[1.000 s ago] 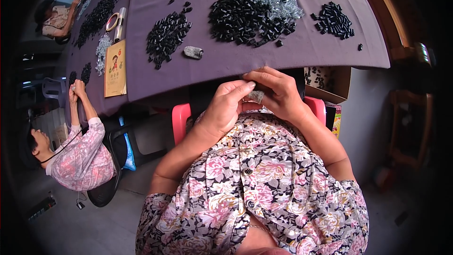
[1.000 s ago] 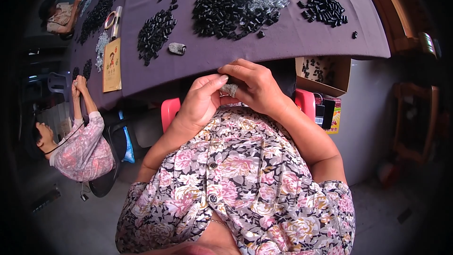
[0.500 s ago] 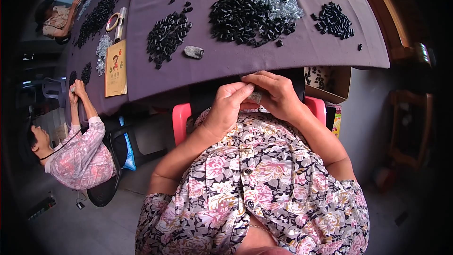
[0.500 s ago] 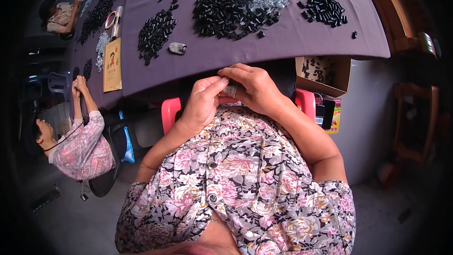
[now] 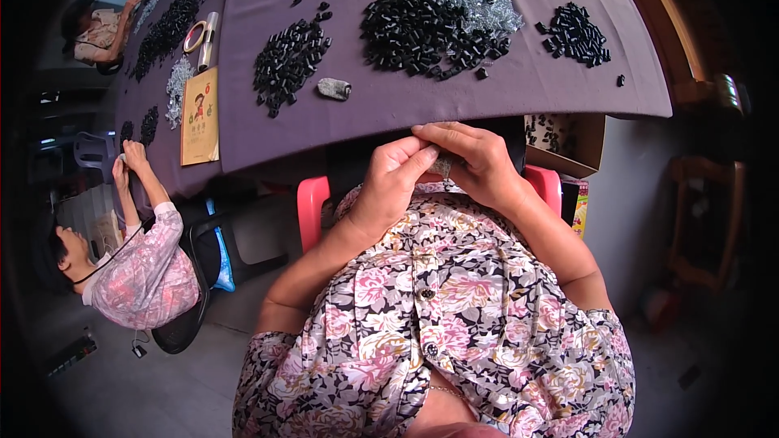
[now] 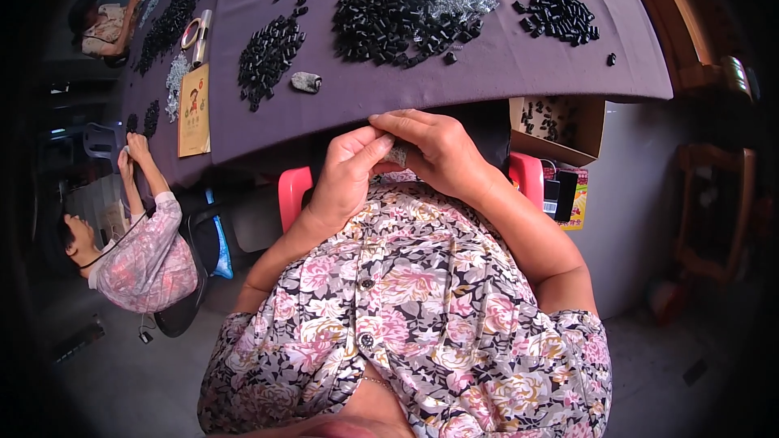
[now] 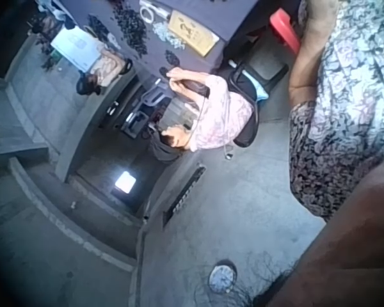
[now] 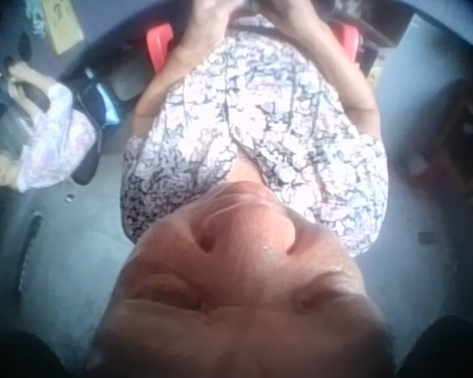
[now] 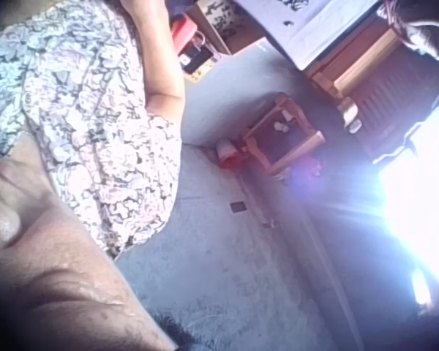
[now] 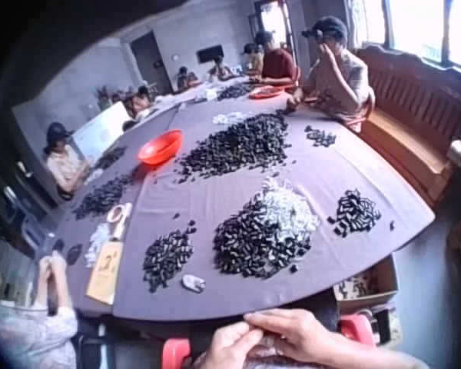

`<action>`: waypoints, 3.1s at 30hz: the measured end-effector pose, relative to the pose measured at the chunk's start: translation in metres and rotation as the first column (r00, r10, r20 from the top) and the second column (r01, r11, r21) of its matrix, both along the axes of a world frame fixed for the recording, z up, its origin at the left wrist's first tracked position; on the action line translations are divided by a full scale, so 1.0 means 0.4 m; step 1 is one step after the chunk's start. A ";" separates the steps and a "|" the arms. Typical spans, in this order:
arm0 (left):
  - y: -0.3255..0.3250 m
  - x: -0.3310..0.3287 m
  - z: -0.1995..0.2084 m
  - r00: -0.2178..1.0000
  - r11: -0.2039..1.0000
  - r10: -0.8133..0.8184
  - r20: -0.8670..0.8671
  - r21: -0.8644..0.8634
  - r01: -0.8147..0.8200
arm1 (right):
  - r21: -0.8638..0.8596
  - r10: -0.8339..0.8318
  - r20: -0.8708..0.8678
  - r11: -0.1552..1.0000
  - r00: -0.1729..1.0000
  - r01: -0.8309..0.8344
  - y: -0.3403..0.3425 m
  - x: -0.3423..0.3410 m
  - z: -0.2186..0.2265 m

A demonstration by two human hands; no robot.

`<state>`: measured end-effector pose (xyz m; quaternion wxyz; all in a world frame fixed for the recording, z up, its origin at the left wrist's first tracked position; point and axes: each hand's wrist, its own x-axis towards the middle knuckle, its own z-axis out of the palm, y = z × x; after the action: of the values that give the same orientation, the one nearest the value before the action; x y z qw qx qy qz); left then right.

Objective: The person assembles small black components and silver components by hand at a workshop table.

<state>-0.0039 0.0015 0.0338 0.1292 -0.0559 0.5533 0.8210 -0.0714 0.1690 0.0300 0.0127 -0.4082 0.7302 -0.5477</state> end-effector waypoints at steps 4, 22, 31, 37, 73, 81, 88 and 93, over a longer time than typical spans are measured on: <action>-0.007 -0.003 0.003 0.999 0.999 -0.019 0.026 -0.037 0.020 | 0.010 0.002 -0.022 1.000 1.000 -0.002 -0.002 0.002 -0.008; -0.007 -0.005 0.003 0.984 0.990 -0.064 0.164 0.134 0.042 | 0.040 -0.038 0.034 0.999 0.999 0.037 -0.011 -0.002 -0.018; -0.005 -0.005 -0.014 0.997 0.994 -0.083 0.010 -0.078 0.083 | 0.053 -0.046 -0.114 0.997 0.992 0.052 -0.011 0.001 -0.032; -0.009 -0.013 -0.013 0.994 0.992 -0.103 0.033 -0.074 0.105 | 0.089 -0.059 0.022 0.994 0.998 0.057 -0.012 0.006 -0.020; 0.008 -0.031 0.043 0.985 0.975 0.089 0.148 0.189 -0.117 | 0.122 -0.090 -0.102 0.987 0.991 0.102 0.007 -0.009 0.045; 0.029 -0.031 0.015 0.988 0.974 0.153 0.016 0.167 -0.153 | 0.152 -0.138 -0.206 0.973 0.969 0.171 0.005 -0.012 0.030; 0.032 -0.026 0.055 0.990 0.964 0.118 0.077 0.230 -0.133 | -0.025 -0.118 -0.070 0.993 0.991 0.117 0.009 -0.015 0.019; 0.031 -0.029 0.034 0.992 0.963 0.065 0.105 0.253 -0.090 | -0.030 -0.104 0.097 0.994 0.990 0.107 0.022 -0.014 0.020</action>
<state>-0.0153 0.0137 0.0473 0.1293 -0.0996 0.4326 0.8867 -0.0771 0.1780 0.0379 0.0114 -0.3427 0.7397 -0.5790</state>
